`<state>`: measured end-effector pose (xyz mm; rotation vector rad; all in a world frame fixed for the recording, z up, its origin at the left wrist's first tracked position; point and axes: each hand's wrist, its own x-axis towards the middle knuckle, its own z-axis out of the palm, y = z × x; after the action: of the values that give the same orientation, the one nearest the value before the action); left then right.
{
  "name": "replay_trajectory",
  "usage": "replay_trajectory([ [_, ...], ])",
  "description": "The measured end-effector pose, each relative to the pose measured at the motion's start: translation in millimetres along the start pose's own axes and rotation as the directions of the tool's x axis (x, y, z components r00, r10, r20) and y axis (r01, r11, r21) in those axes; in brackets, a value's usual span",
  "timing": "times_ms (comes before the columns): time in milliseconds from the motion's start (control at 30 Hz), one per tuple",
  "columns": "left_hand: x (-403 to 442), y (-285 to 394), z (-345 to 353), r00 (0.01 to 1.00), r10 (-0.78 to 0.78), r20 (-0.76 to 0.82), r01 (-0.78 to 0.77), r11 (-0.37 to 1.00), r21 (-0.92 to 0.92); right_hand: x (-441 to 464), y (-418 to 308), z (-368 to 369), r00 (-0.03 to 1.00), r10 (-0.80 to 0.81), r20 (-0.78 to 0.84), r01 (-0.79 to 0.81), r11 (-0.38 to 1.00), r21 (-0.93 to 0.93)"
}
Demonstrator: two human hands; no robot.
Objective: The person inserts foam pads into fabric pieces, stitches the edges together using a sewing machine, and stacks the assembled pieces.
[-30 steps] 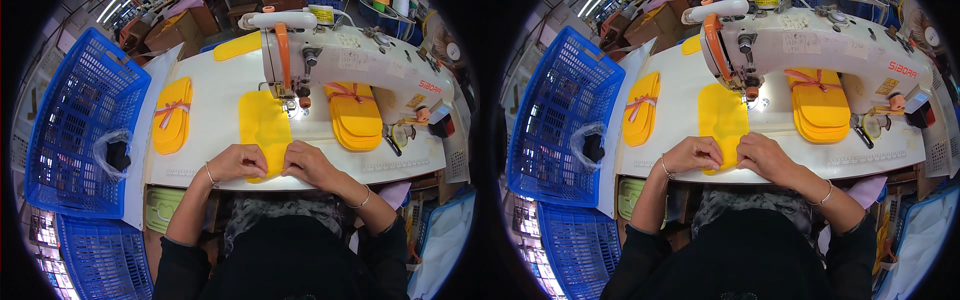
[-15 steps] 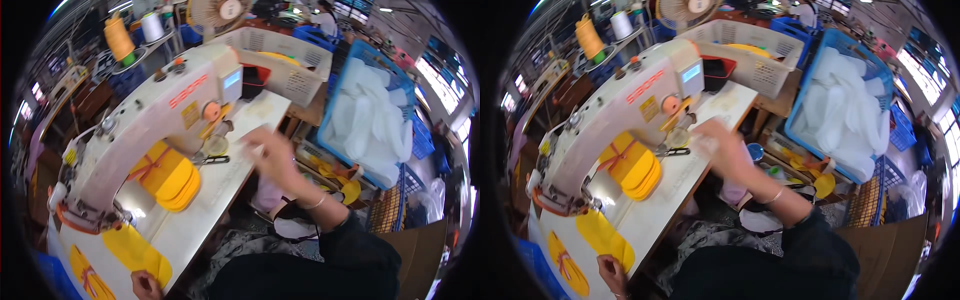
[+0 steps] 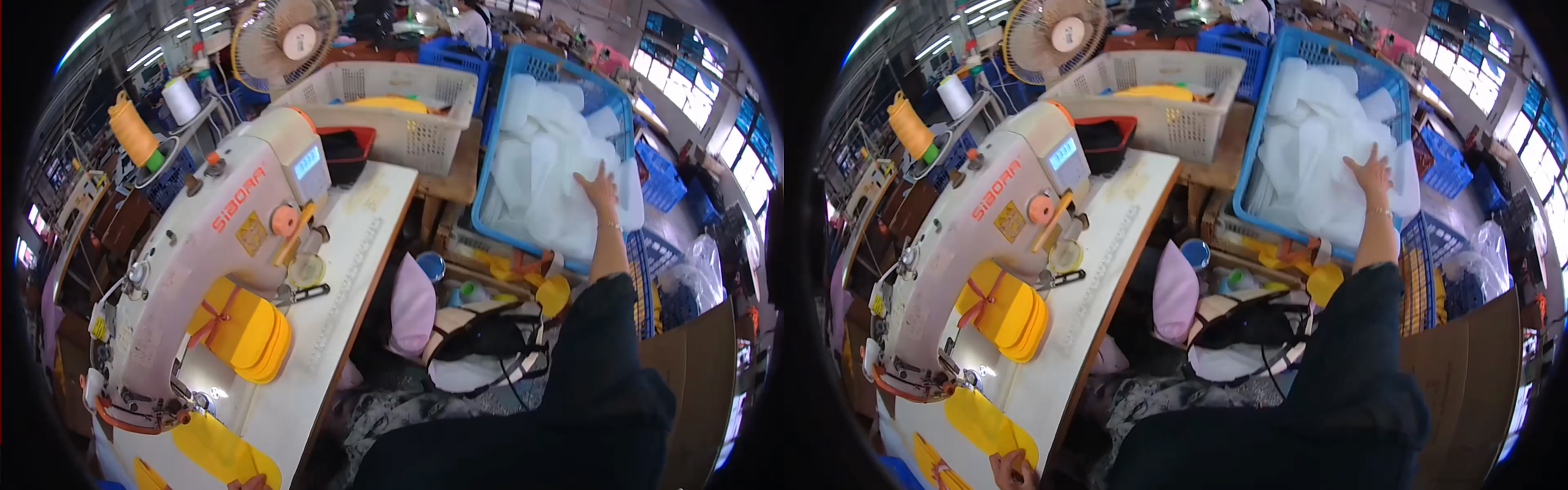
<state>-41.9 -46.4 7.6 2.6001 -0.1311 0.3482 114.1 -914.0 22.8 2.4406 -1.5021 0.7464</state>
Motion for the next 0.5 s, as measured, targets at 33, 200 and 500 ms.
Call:
replay_trajectory([
  [33, -1.0, 0.3, -2.4, 1.0, -0.017, 0.004, 0.017, 0.999, 0.03, -4.2, 14.4, 17.6, 0.97, -0.007, 0.242, -0.006, 0.999, 0.053],
  [200, 0.5, -4.8, 4.9, 0.999, 0.022, -0.036, -0.018, 0.993, 0.118, -6.2, -21.0, 78.0, 0.963, -0.196, 0.187, 0.197, 0.98, 0.011],
  [500, -5.2, -3.4, 6.0, 0.996, -0.052, -0.069, 0.057, 0.996, 0.074, -145.2, -172.7, 78.2, 0.918, -0.349, -0.19, 0.335, 0.937, -0.103],
])
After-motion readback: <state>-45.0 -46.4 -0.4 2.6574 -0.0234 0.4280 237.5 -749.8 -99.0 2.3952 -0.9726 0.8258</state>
